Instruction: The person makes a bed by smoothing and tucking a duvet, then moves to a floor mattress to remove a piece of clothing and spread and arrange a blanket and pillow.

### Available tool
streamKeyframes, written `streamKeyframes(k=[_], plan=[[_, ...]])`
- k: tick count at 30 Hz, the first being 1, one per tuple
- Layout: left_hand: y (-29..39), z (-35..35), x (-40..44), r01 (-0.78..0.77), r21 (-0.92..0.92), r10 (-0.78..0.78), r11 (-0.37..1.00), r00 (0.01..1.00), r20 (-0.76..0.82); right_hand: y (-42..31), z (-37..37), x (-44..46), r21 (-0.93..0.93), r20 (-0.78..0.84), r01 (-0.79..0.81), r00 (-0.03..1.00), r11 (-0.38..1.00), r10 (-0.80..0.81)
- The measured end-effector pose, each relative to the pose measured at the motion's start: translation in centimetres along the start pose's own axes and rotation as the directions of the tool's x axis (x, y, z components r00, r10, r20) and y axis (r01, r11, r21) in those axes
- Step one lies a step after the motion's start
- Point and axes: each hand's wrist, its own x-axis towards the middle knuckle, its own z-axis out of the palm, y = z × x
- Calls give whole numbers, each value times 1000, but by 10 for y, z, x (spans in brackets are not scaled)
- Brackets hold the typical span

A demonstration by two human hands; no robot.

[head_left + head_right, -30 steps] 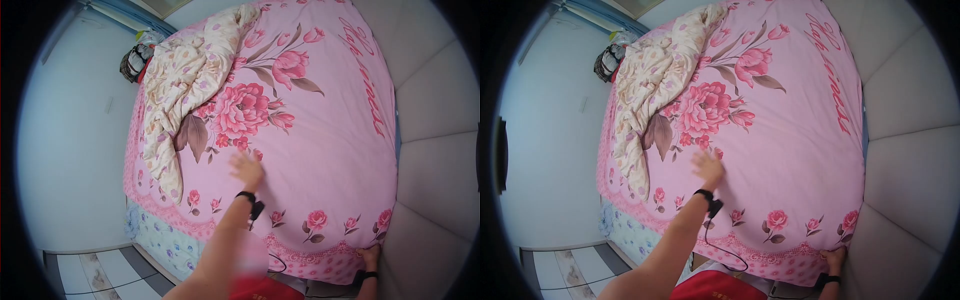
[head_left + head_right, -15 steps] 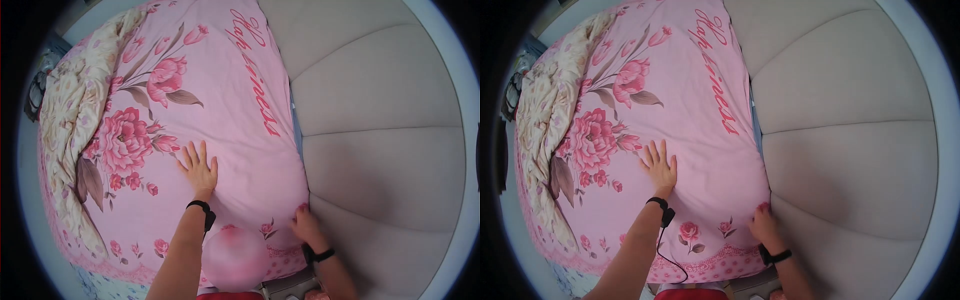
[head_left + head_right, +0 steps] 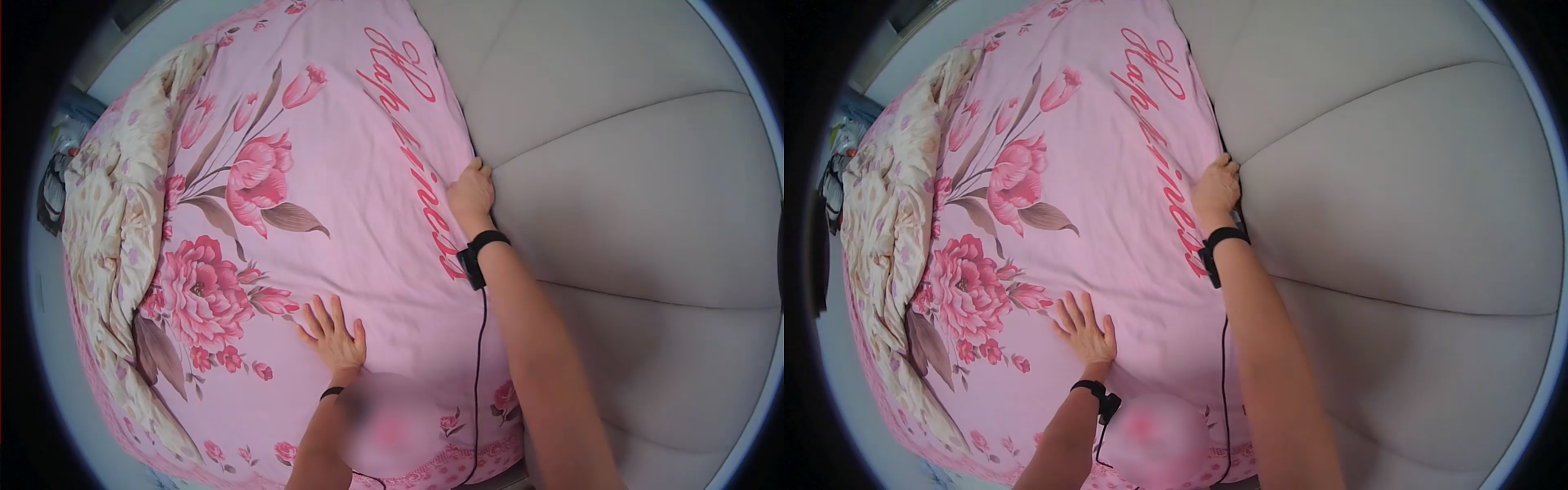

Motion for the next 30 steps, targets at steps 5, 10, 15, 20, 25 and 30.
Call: streamKeyframes(k=[5, 10, 15, 20, 25, 30], plan=[[-1, 5, 1, -15, 0, 15, 1000, 1000, -19, -36, -14, -4, -32, -8, 58, 998, 998, -58], [-7, 9, 0, 10, 0, -10, 1000, 999, 32, -2, 0, 58, -625, 83, 509, 798, 592, -598], [-11, 12, 1, 5, -19, -5, 1000, 1000, 7, -8, 5, 76, -875, 147, 380, 800, 301, -582], [-14, 17, 1, 12, -34, -12, 999, 1000, 7, -30, 19, 93, -964, 125, 227, 848, 140, -514], [-16, 17, 5, -16, -46, 15, 999, 999, -32, -33, 32, 110, -945, 233, 311, 858, 101, -458], [-21, 20, 4, 2, -50, -3, 999, 1000, -9, -20, 68, 146, -843, 157, 393, 833, 367, -531]])
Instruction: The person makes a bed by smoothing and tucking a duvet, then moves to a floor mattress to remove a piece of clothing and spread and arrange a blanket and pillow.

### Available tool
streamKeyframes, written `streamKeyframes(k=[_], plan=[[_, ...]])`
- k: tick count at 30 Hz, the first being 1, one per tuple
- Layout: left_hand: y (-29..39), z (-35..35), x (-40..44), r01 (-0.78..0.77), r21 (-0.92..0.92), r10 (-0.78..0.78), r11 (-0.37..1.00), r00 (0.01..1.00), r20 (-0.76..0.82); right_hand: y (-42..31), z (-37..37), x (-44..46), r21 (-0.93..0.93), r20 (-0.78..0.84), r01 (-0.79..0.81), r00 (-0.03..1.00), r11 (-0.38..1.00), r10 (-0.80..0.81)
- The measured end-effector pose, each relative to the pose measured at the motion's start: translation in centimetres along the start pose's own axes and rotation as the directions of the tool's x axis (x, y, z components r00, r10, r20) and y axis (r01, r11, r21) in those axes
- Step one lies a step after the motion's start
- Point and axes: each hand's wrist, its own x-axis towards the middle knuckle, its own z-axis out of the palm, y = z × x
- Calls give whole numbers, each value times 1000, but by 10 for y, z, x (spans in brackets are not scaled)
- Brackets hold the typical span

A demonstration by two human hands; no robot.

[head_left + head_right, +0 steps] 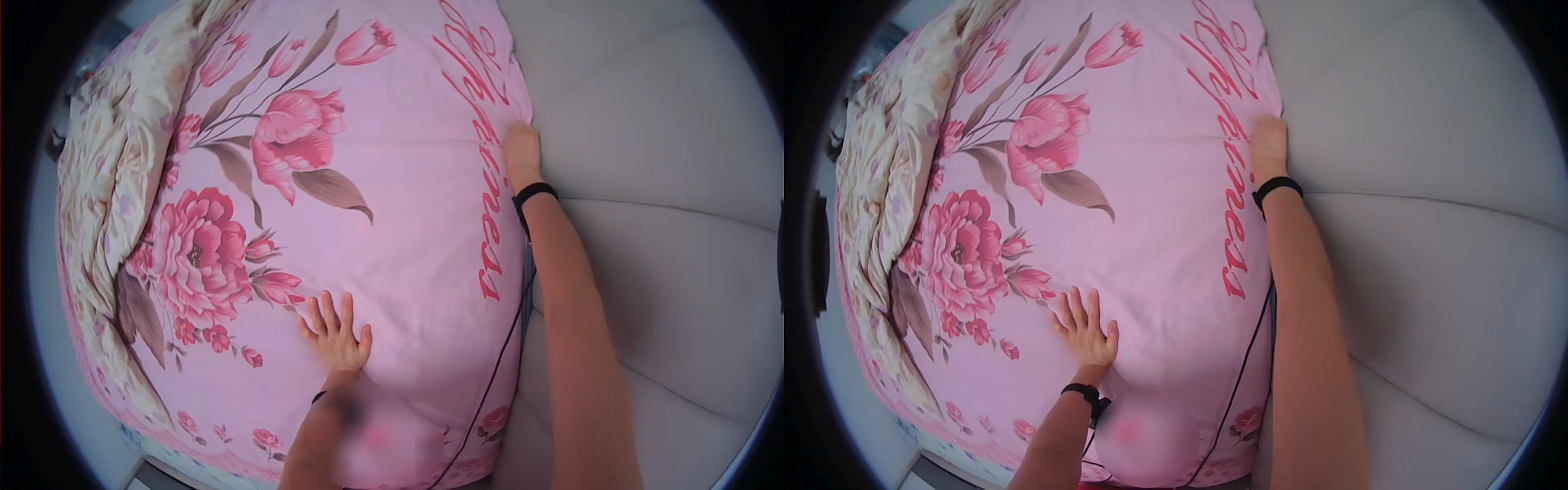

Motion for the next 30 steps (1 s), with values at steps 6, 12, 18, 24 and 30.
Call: streamKeyframes(k=[6, 12, 18, 24, 30], plan=[[3, -5, -1, 24, -48, -24, 999, 1000, -7, 11, -45, -75, -157, -108, 90, 988, 983, -108], [6, -10, 1, 22, -32, -22, 999, 1000, -9, -25, -79, -219, 680, 276, -308, 948, 665, 157], [4, -10, -1, -11, 1, 11, 1000, 1000, -25, -12, -61, -210, 853, 505, -522, 817, -15, 278], [3, -8, 1, -11, 17, 12, 1000, 999, -37, -3, -18, -168, 699, 709, -680, 699, -221, 91], [5, -9, -2, -19, 18, 21, 1000, 997, -75, -16, -27, -198, 861, 508, -484, 813, -154, 285]])
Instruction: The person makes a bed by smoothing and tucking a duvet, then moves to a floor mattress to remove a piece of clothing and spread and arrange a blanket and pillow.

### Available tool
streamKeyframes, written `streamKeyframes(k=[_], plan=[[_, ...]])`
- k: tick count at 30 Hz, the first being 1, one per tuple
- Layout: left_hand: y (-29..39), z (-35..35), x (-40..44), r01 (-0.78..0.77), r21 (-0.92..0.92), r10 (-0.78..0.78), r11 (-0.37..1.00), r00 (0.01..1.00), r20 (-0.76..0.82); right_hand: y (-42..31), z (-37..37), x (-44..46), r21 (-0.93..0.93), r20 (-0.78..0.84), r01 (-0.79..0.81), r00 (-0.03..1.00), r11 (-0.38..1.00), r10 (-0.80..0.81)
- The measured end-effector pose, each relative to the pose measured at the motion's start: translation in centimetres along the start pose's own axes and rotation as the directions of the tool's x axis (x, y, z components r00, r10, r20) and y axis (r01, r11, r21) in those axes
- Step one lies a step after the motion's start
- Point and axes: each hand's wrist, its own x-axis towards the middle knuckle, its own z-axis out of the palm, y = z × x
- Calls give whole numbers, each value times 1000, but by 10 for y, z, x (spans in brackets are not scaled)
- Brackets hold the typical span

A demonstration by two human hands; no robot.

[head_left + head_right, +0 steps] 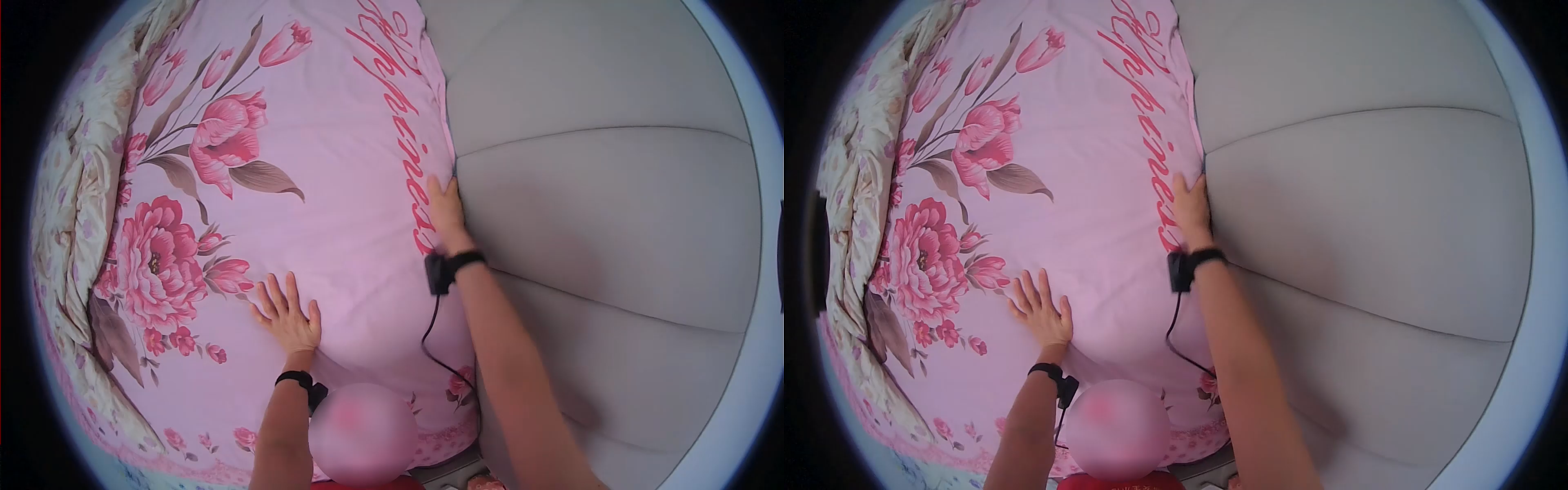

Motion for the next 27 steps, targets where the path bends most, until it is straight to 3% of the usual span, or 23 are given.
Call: streamKeyframes(k=[1, 3, 6, 9, 12, 15, 19, 22, 27], plan=[[1, 3, 0, -1, -14, 1, 1000, 1000, -25, 8, 2, -24, -44, -86, 160, 983, 986, -163], [3, 2, -2, 3, 2, -3, 1000, 1000, -12, 9, -5, -96, -336, -174, 147, 961, 930, -215], [1, 2, -1, 4, 15, -4, 1000, 1000, -2, 22, -24, -160, -312, -157, -68, 987, 948, 19], [5, 1, -1, -11, 21, 11, 1000, 1000, -12, 60, -35, -130, 16, -41, 47, 998, 999, -46], [4, -2, -2, -7, 39, 7, 999, 1000, 10, 68, -24, -107, -26, -79, -89, 993, 996, 86], [6, -1, -2, 4, 37, -5, 999, 999, 32, 70, -27, -113, 14, -62, -85, 994, 996, 86], [5, -4, 0, 0, 43, -2, 999, 999, 33, -8, -32, -120, -209, 0, 34, 999, 977, -35], [3, -2, -1, -3, 48, 1, 999, 1000, 28, -27, -2, -62, -295, 85, 378, 925, 877, -370], [2, 0, -1, -3, 45, 1, 999, 1000, 30, -50, 10, 35, -440, 140, 336, 942, 833, -306]])
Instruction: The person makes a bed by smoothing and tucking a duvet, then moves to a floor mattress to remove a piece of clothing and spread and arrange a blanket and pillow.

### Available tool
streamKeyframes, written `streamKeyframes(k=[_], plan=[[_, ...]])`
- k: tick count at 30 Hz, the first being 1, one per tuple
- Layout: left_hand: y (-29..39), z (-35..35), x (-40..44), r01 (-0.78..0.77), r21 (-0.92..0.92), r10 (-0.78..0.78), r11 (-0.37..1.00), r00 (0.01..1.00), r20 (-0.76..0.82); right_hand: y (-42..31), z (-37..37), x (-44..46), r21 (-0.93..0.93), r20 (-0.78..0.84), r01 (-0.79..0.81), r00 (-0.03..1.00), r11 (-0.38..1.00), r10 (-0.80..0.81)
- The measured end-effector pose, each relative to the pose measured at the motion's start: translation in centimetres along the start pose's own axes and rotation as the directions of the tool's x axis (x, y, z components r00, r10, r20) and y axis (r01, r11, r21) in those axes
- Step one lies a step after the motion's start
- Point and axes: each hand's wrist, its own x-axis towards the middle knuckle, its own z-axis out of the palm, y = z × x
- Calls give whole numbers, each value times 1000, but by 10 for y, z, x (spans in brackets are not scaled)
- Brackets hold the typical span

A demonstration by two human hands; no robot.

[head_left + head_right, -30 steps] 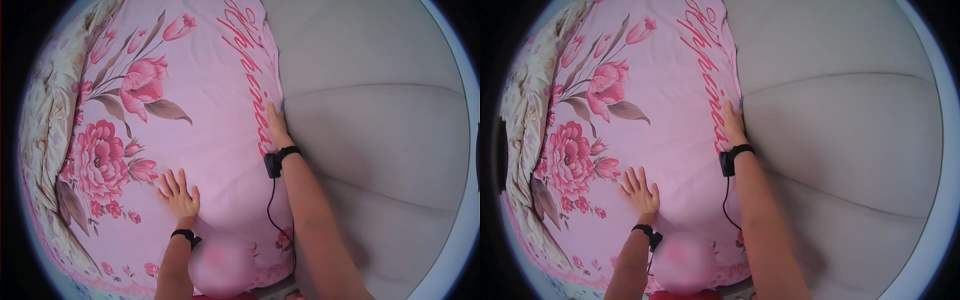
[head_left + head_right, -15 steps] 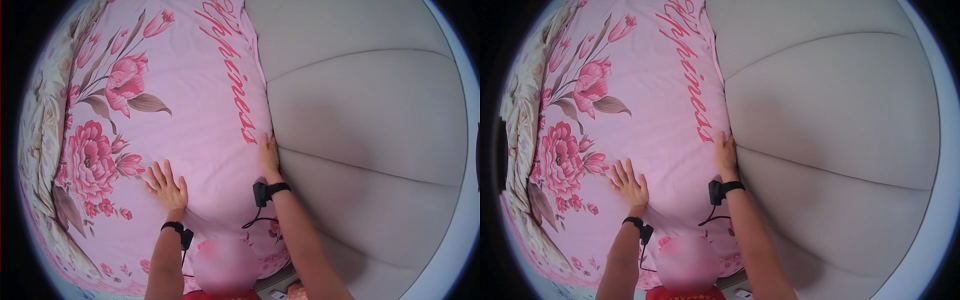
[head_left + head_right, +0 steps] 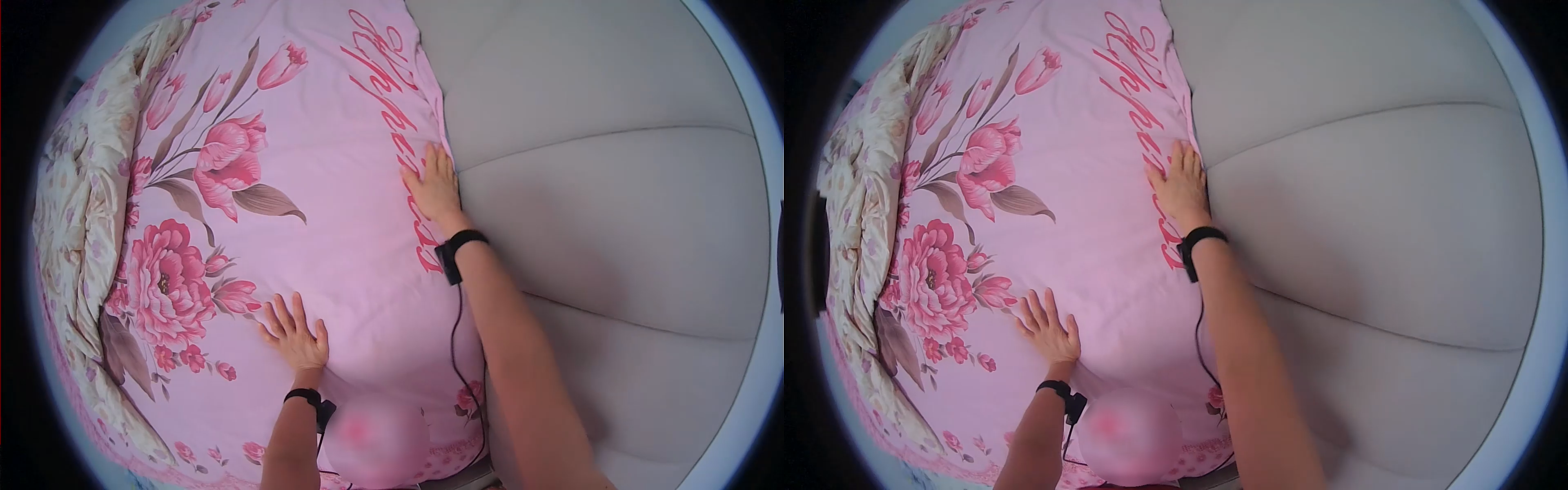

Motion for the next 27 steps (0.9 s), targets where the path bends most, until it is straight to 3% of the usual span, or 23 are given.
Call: streamKeyframes(k=[3, 6, 9, 12, 13, 16, 19, 25, 27], plan=[[0, -2, 1, -3, -5, 3, 1000, 1000, 7, 9, 8, 34, 244, -41, -44, 998, 969, 56], [-3, 0, 1, -8, -14, 8, 1000, 1000, 15, 26, 13, 84, 549, 98, -200, 980, 812, 176], [-4, 4, -2, 5, -17, -5, 1000, 999, 45, 17, 28, 114, 298, 131, -435, 900, 850, 416], [-8, 4, 2, 5, -32, -4, 999, 999, 40, -10, 33, 132, 41, 80, -628, 778, 777, 624], [-7, 6, 3, 3, -40, -2, 999, 1000, 27, -14, 27, 124, 121, 49, -641, 766, 758, 640], [-7, 5, -3, 14, -68, -11, 998, 999, 51, 14, 15, 108, 322, 184, -467, 884, 824, 429], [-6, 4, 0, 6, -81, -2, 997, 999, 49, 7, 17, 68, 240, -129, -267, 944, 933, 303], [-7, 4, -6, 10, -83, -3, 997, 997, 79, 22, 32, 121, 406, -21, -295, 943, 865, 332], [-7, 7, 0, 10, -87, -4, 996, 997, 72, -5, 23, 96, 300, -256, -210, 922, 930, 291]])
